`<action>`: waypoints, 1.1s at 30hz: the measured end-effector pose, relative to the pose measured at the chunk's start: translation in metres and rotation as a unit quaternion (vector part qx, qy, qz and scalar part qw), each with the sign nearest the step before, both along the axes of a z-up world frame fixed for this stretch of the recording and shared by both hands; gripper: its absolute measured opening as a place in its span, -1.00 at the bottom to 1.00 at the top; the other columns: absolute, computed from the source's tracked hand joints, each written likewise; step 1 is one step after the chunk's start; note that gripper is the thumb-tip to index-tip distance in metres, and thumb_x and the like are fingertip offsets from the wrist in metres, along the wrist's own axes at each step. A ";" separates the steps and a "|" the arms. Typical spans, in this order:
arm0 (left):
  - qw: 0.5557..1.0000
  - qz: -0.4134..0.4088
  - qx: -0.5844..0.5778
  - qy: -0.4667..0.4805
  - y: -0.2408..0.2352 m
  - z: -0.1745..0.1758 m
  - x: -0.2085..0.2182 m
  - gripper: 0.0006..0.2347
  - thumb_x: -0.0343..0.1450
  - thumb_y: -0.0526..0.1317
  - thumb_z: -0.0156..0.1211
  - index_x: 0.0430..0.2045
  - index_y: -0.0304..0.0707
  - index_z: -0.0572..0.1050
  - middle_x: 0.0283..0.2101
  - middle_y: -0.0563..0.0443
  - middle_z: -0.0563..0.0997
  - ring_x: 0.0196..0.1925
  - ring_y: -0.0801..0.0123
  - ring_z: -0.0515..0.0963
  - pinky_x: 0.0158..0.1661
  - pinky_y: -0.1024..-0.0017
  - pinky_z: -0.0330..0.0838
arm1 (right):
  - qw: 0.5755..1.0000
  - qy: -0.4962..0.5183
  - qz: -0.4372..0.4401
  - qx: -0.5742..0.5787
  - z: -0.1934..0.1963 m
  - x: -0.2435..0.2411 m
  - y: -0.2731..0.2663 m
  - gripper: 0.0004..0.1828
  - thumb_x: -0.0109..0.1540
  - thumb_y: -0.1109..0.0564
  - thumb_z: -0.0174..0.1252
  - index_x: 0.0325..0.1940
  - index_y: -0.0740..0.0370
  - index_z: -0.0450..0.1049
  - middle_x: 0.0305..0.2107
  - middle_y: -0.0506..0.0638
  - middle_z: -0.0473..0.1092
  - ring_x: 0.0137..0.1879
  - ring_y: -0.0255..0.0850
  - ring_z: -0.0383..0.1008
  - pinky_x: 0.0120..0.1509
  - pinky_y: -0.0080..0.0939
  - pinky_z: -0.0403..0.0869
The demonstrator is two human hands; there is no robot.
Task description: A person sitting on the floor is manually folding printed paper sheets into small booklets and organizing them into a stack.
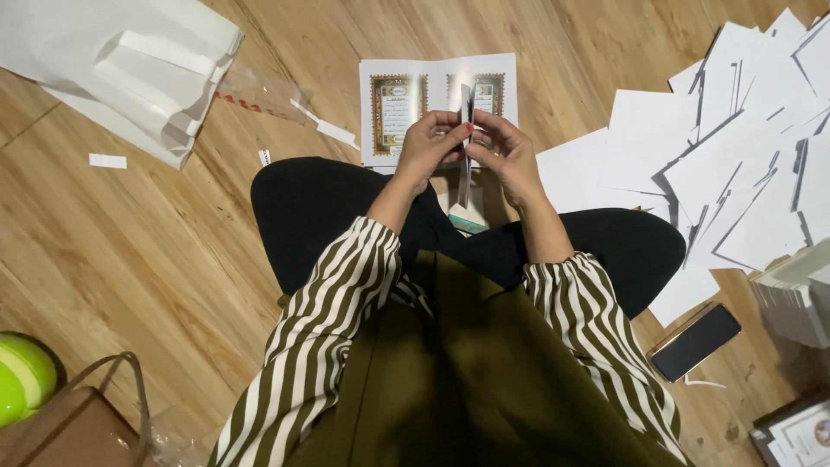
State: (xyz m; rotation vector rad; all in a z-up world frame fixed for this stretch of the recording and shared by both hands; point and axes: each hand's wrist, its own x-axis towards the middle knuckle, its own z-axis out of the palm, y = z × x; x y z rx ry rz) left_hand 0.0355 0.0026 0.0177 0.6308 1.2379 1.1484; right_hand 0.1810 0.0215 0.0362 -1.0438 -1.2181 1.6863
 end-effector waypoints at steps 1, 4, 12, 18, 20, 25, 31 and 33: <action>1.000 0.008 -0.008 -0.005 0.001 -0.003 0.001 -0.61 0.21 -0.04 0.35 -0.28 -0.31 0.39 -0.30 -0.02 0.43 -0.28 0.47 0.50 -0.39 0.57 0.54 | 1.000 0.002 -0.010 -0.013 0.002 -0.001 0.000 -0.49 0.03 0.29 0.27 0.04 0.26 0.32 -0.09 -0.02 0.33 -0.07 -0.37 0.39 0.02 -0.40 0.47; 0.999 0.043 -0.024 0.012 -0.002 0.000 -0.005 -0.77 0.26 -0.12 0.25 -0.38 -0.24 0.43 -0.44 0.11 0.42 -0.41 0.61 0.44 -0.49 0.74 0.41 | 0.997 -0.051 -0.051 -0.032 0.002 0.001 0.002 -0.66 0.07 0.28 0.18 -0.06 0.23 0.40 -0.27 -0.09 0.36 -0.20 -0.39 0.40 -0.13 -0.44 0.47; 0.971 0.174 0.034 0.161 0.002 -0.014 -0.074 -0.94 0.30 -0.24 0.15 -0.46 -0.17 0.45 -0.52 0.12 0.49 -0.43 0.63 0.37 -0.43 0.67 0.29 | 0.921 -0.303 -0.239 0.058 -0.017 0.052 0.030 -0.86 0.01 0.25 0.15 -0.37 0.13 0.54 -0.73 -0.17 0.32 -0.60 -0.46 0.18 -0.53 -0.51 0.17; 0.958 0.177 0.044 0.222 0.010 -0.016 -0.086 -0.93 0.27 -0.28 0.15 -0.63 -0.17 0.41 -0.50 0.10 0.55 -0.46 0.55 0.47 -0.47 0.62 0.37 | 0.959 -0.206 -0.190 0.040 -0.015 0.051 0.038 -0.89 0.10 0.31 0.06 -0.33 0.27 0.48 -0.45 -0.07 0.46 -0.35 -0.43 0.43 -0.26 -0.47 0.45; 0.962 0.182 0.048 0.198 0.015 -0.018 -0.090 -0.95 0.27 -0.29 0.13 -0.61 -0.19 0.41 -0.55 0.07 0.52 -0.51 0.58 0.46 -0.49 0.66 0.34 | 0.946 -0.251 -0.181 0.099 -0.027 0.052 0.047 -0.93 0.09 0.28 0.11 -0.36 0.25 0.49 -0.49 -0.12 0.42 -0.39 -0.45 0.33 -0.31 -0.47 0.36; 0.846 0.159 0.024 0.509 0.020 -0.010 -0.083 -0.72 0.28 -0.26 0.17 -0.23 -0.11 0.23 -0.16 0.04 0.29 -0.12 0.36 0.25 -0.14 0.28 0.12 | 0.932 -0.291 -0.174 0.125 -0.081 0.034 0.070 -0.97 0.06 0.24 0.14 -0.48 0.17 0.42 -0.57 -0.14 0.37 -0.44 -0.41 0.30 -0.36 -0.41 0.31; 0.615 -0.248 0.106 0.741 0.011 -0.017 -0.018 -0.33 0.33 0.05 0.14 0.25 -0.01 -0.09 0.31 -0.08 -0.18 0.32 -0.03 -0.24 0.19 -0.14 -0.29 | 0.906 -0.375 -0.179 0.084 -0.104 0.030 0.069 -0.94 -0.01 0.21 0.15 -0.51 0.08 0.42 -0.64 -0.20 0.33 -0.51 -0.41 0.24 -0.40 -0.40 0.27; 0.581 -0.284 0.163 0.745 0.008 -0.039 -0.007 -0.35 0.31 0.11 0.06 0.25 0.04 -0.08 0.32 -0.04 -0.18 0.32 -0.07 -0.23 0.16 -0.22 -0.26 | 0.900 -0.386 -0.184 0.087 -0.094 0.038 0.073 -0.92 -0.06 0.18 0.16 -0.51 0.06 0.42 -0.66 -0.20 0.30 -0.53 -0.40 0.22 -0.39 -0.38 0.27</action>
